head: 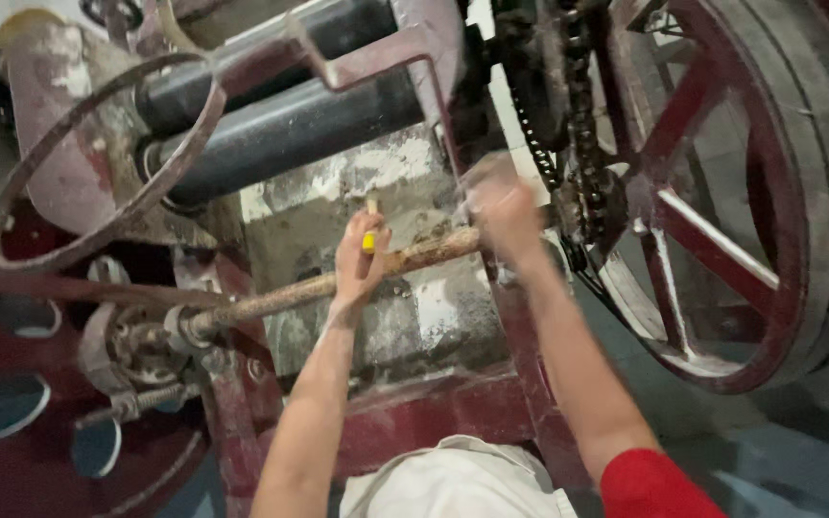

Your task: The person cleans a red industrial machine using a yellow-handled brush. They scrub the metal surfaces, rollers, and crevices to remove white residue and debris.

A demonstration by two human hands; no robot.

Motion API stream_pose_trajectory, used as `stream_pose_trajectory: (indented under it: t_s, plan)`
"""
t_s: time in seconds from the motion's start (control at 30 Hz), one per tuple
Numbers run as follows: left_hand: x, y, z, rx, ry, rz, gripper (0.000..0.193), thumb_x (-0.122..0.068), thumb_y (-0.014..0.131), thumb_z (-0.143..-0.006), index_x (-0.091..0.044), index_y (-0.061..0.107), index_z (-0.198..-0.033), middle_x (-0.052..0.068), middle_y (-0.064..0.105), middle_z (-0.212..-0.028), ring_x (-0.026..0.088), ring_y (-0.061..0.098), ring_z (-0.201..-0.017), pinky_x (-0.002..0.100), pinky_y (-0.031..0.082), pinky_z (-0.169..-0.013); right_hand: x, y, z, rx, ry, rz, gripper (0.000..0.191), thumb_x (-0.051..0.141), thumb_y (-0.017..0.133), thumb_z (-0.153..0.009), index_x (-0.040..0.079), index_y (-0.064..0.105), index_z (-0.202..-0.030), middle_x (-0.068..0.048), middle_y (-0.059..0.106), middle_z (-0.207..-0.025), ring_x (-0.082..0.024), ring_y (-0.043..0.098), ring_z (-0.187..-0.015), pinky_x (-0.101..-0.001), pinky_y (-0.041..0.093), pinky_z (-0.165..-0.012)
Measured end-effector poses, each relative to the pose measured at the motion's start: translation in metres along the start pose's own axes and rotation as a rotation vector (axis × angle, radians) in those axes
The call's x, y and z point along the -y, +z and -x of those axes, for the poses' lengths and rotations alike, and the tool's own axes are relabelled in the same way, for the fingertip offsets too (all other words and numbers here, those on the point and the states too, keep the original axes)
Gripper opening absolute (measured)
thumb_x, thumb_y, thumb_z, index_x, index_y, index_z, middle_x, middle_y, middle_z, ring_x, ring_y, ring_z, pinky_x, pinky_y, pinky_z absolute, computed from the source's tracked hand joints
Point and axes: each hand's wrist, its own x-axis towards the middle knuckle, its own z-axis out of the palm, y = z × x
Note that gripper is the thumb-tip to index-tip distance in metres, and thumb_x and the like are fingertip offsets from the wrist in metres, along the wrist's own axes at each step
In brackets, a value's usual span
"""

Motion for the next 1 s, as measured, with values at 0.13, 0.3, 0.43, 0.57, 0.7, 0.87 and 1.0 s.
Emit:
stream_pose_trajectory:
  t_s: [0.13,0.3,0.43,0.57,0.7,0.87,1.0]
  plan:
    - [-0.002,-0.019,0.003,-0.081,-0.069,-0.078,0.027,-0.026,0.066,-0.102,-0.014,0.062,-0.126,0.020,0.059,-0.141,0.043,0.066,-0.115,0.048,0.054,-0.093,-0.033,-0.017,-0.086,0.056,-0.476,0.019,0.033,-0.006,0.053,-0.091,-0.002,0.067,-0.121,-0.017,0.067,-0.117,-0.030,0.063,-0.105,-0.0433,0.052,-0.087]
    - [-0.004,-0.032,0.005,-0.119,-0.221,-0.061,0.028,-0.025,0.063,-0.098,-0.021,0.060,-0.126,0.013,0.057,-0.144,0.042,0.070,-0.103,0.050,0.056,-0.087,-0.076,0.034,-0.140,0.351,-0.118,-0.085,0.019,0.000,0.060,-0.095,-0.002,0.064,-0.112,-0.016,0.065,-0.101,-0.028,0.061,-0.090,-0.0444,0.049,-0.077]
    - [-0.001,-0.036,0.005,-0.081,-0.241,-0.104,0.029,-0.019,0.064,-0.096,-0.020,0.060,-0.125,0.014,0.057,-0.144,0.045,0.067,-0.103,0.055,0.053,-0.084,-0.077,0.050,-0.140,0.398,-0.353,0.438,0.015,0.001,0.062,-0.089,-0.003,0.067,-0.102,-0.022,0.070,-0.095,-0.032,0.068,-0.089,-0.0479,0.054,-0.078]
    - [0.011,-0.035,0.006,-0.108,-0.233,-0.123,0.034,-0.013,0.063,-0.092,-0.020,0.060,-0.125,0.016,0.056,-0.142,0.044,0.067,-0.104,0.055,0.054,-0.086,-0.071,0.044,-0.136,0.380,-0.461,0.651,0.027,0.003,0.061,-0.088,-0.002,0.071,-0.112,-0.024,0.074,-0.105,-0.037,0.068,-0.100,-0.0482,0.053,-0.086]
    - [0.024,-0.041,0.016,-0.140,-0.180,-0.085,0.038,-0.009,0.063,-0.087,-0.018,0.060,-0.124,0.016,0.056,-0.142,0.045,0.066,-0.108,0.054,0.055,-0.087,-0.068,0.043,-0.137,0.483,-0.069,0.782,0.026,0.011,0.063,-0.093,-0.002,0.069,-0.115,-0.025,0.072,-0.108,-0.035,0.069,-0.105,-0.0467,0.052,-0.088]
    - [0.036,-0.059,0.032,-0.117,-0.228,-0.092,0.037,-0.010,0.064,-0.088,-0.017,0.061,-0.124,0.017,0.056,-0.140,0.044,0.066,-0.107,0.054,0.055,-0.084,-0.075,0.050,-0.144,0.657,0.141,0.952,0.037,0.014,0.064,-0.094,-0.003,0.064,-0.128,-0.025,0.068,-0.123,-0.035,0.065,-0.116,-0.0459,0.049,-0.097]
    - [0.040,-0.066,0.036,-0.113,-0.240,-0.075,0.029,-0.016,0.065,-0.095,-0.017,0.062,-0.124,0.016,0.058,-0.135,0.043,0.068,-0.103,0.054,0.056,-0.083,-0.077,0.051,-0.144,0.724,0.277,0.966,0.047,0.017,0.065,-0.095,-0.003,0.060,-0.138,-0.024,0.064,-0.134,-0.034,0.062,-0.125,-0.0452,0.047,-0.105]
